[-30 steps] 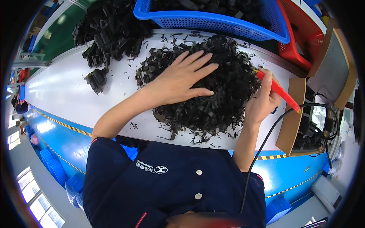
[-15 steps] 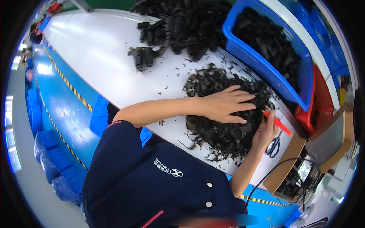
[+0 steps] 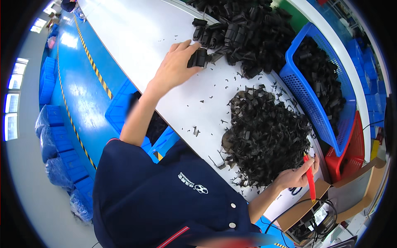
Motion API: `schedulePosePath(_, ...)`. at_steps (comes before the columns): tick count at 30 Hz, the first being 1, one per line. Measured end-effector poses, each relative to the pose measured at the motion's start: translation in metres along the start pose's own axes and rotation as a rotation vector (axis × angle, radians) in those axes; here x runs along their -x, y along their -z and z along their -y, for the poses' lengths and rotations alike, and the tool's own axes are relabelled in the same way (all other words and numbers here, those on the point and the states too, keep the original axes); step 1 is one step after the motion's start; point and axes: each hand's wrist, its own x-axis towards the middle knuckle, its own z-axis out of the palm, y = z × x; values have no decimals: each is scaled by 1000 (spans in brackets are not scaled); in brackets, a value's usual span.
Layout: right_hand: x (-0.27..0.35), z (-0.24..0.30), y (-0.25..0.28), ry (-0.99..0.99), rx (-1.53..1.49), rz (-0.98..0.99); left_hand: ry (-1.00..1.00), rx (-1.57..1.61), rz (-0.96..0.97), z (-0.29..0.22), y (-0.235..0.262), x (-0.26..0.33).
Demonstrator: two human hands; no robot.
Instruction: The person processes and joins small black plastic components using a handheld heat tool on a factory production line.
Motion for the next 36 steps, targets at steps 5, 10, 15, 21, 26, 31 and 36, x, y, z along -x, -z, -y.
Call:
schedulePosePath(5, 0, 1, 2, 32, 16, 14, 198, 241, 298, 1, 11, -19)
schedulePosePath(10, -5, 11, 8, 52, 29, -1, 330, 1549, 481, -40, 30, -36)
schedulePosePath(15, -12, 26, 14, 156, 71, 174, 272, 2177, 824, -124, 22, -45)
schedulePosePath(21, -31, 68, 2, -206, -796, 635, 418, 2009, 1755, -192, -5, -44)
schedulePosePath(26, -37, 65, 11, -484, -386, 473, 584, 1797, 1947, -220, -20, -38)
schedulePosePath(31, -49, 51, 25, -517, -443, 105, 470, 1888, 1875, -217, -22, -34)
schedulePosePath(36, -60, 40, 27, -510, -445, -79, 60, 1622, 1659, -203, -20, -20)
